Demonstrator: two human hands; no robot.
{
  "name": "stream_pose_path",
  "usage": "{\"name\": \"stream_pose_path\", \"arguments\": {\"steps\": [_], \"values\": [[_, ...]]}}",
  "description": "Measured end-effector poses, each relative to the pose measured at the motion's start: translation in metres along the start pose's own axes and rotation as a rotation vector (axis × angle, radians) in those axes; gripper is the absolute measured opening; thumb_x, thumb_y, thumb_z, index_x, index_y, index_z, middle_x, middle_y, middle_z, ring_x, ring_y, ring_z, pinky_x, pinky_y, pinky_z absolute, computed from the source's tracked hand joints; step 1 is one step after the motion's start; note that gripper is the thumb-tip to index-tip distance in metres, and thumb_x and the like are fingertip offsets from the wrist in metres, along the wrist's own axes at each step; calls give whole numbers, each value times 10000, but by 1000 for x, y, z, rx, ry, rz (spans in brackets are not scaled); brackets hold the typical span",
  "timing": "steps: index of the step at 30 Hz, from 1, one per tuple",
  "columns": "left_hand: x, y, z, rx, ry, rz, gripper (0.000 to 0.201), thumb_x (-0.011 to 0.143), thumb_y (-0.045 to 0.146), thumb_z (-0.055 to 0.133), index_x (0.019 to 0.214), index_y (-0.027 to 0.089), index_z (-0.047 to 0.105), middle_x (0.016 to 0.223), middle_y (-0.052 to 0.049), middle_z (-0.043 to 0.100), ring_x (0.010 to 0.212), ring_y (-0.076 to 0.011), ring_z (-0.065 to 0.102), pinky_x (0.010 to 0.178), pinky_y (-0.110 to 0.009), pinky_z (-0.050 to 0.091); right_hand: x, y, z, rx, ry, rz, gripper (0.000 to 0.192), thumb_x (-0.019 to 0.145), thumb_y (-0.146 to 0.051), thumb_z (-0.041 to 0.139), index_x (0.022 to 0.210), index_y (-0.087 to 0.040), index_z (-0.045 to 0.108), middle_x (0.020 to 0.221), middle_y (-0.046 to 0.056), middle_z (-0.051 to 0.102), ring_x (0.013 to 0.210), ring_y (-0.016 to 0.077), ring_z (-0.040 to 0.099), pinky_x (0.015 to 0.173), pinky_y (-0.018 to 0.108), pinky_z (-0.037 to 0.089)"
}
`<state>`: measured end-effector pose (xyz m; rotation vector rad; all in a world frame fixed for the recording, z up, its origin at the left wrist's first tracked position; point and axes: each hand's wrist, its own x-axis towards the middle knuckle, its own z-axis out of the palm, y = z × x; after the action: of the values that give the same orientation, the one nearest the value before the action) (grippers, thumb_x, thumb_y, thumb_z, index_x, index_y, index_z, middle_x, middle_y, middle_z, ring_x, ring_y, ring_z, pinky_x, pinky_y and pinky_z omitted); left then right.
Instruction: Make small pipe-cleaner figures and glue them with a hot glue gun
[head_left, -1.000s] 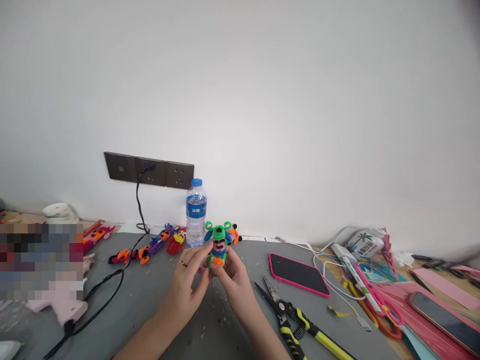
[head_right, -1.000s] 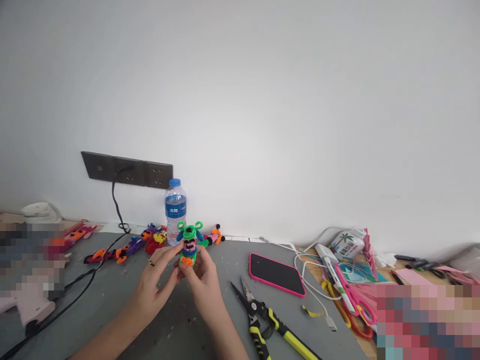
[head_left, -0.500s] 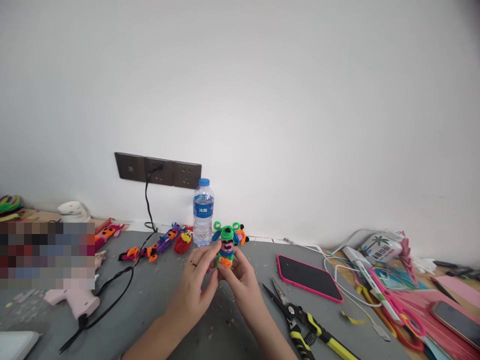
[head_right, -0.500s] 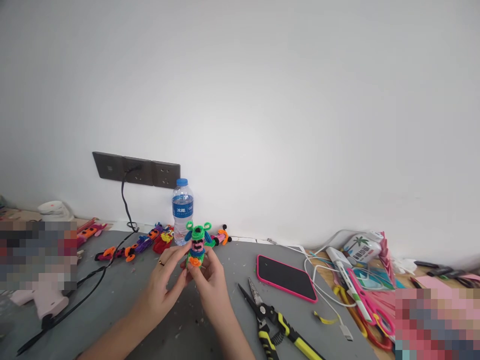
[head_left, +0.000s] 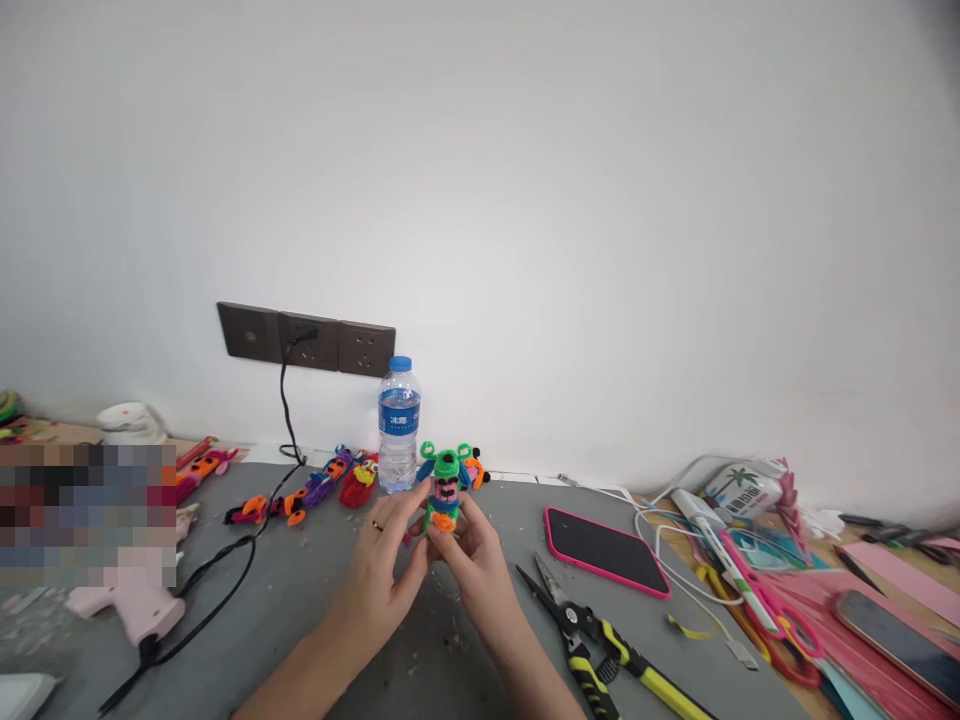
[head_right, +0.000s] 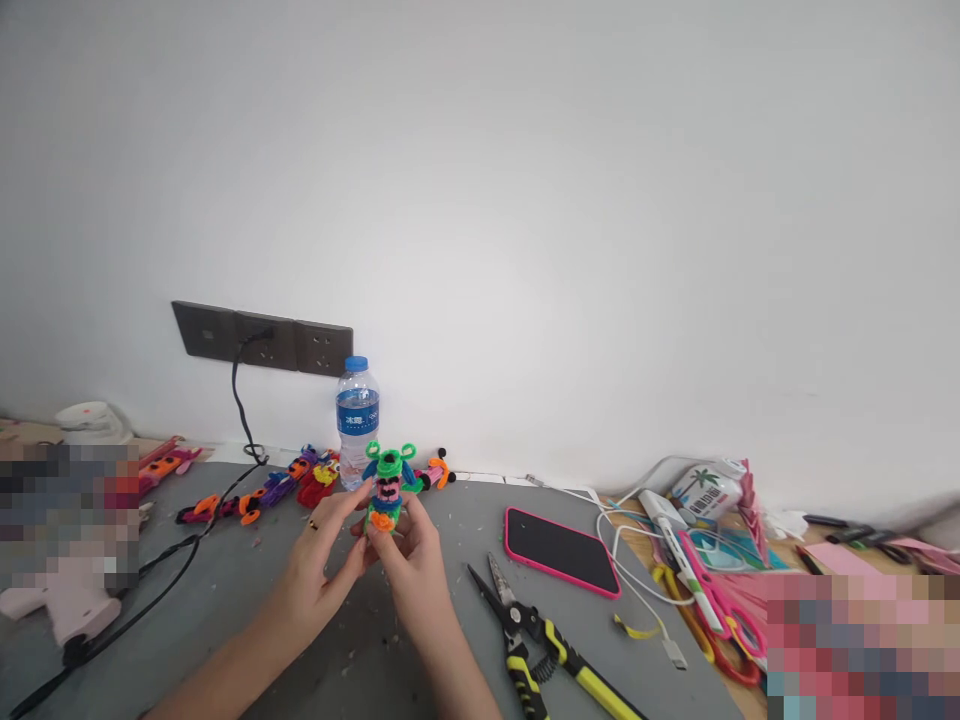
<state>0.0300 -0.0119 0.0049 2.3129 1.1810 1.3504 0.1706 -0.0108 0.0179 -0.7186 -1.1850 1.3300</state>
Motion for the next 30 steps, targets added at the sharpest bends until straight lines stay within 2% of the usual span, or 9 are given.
{"name": "stream_pose_path", "arguments": {"steps": [6, 11, 14, 16, 20, 22, 24, 26, 30], "values": [[1, 2, -1, 14, 5, 7, 519, 946, 148, 395, 1433, 313, 326, 1273, -106, 555, 1201, -244, 529, 939, -376, 504, 0, 0, 1, 29, 28, -9, 321, 816, -381, 708, 1083, -221, 628, 795, 13, 646, 673, 138, 613, 591, 234, 514], [3, 3, -2, 32, -14, -12, 490, 944, 145, 389, 1406, 309, 370, 1267, -101, 568, 1197, -242, 535, 950, -386, 493, 0, -1, 1, 43, -9, 0, 351, 822, -386, 701, 1110, -215, 595, 785, 17, 658, 687, 157, 630, 578, 249, 521], [1, 2, -2, 3, 7, -42, 462, 939, 176, 420, 1386, 289, 387, 1261, -101, 585, 1191, -247, 549, 960, -400, 483, 1, -2, 0, 40, -34, 14, 357, 829, -400, 688, 1108, -203, 585, 789, 20, 654, 610, 142, 615, 539, 253, 508], [2, 1, -4, -48, 62, -87, 386, 938, 215, 442, 1321, 264, 435, 1195, -98, 623, 1132, -244, 589, 938, -405, 491, 2, -4, -1, 36, -39, 38, 366, 823, -431, 684, 1083, -190, 591, 800, 23, 649, 535, 121, 584, 529, 264, 500], [10, -6, -13, -164, 232, -270, 134, 932, 313, 484, 1017, 242, 559, 996, -59, 662, 964, -217, 639, 839, -370, 520, 1, -9, -2, 46, -12, 93, 347, 819, -491, 661, 964, -179, 612, 779, 25, 630, 540, 108, 532, 567, 265, 472], [15, -13, -18, -260, 307, -368, 154, 899, 369, 548, 978, 237, 545, 975, -56, 651, 943, -211, 646, 803, -345, 539, 0, -10, -2, 39, -18, 106, 330, 832, -500, 640, 916, -182, 610, 749, 13, 601, 551, 107, 496, 572, 255, 438], [19, -20, -22, -372, 291, -409, 243, 872, 396, 590, 1049, 242, 529, 1060, -77, 646, 1003, -223, 647, 812, -342, 552, -1, -11, -3, 0, -34, 105, 308, 854, -491, 614, 878, -185, 601, 707, -6, 552, 561, 108, 464, 576, 249, 404], [21, -25, -25, -420, 220, -398, 376, 868, 393, 597, 1203, 263, 484, 1215, -101, 611, 1114, -243, 614, 853, -350, 551, -1, -11, -5, -54, -46, 101, 299, 875, -482, 588, 854, -184, 591, 661, -25, 496, 561, 107, 434, 579, 246, 373], [19, -24, -28, -262, 119, -282, 576, 891, 321, 569, 1415, 313, 330, 1375, -97, 508, 1258, -262, 513, 945, -373, 519, 0, -10, -5, -144, -33, 101, 341, 873, -518, 560, 858, -178, 585, 577, -59, 394, 516, 101, 352, 526, 242, 298]]}}
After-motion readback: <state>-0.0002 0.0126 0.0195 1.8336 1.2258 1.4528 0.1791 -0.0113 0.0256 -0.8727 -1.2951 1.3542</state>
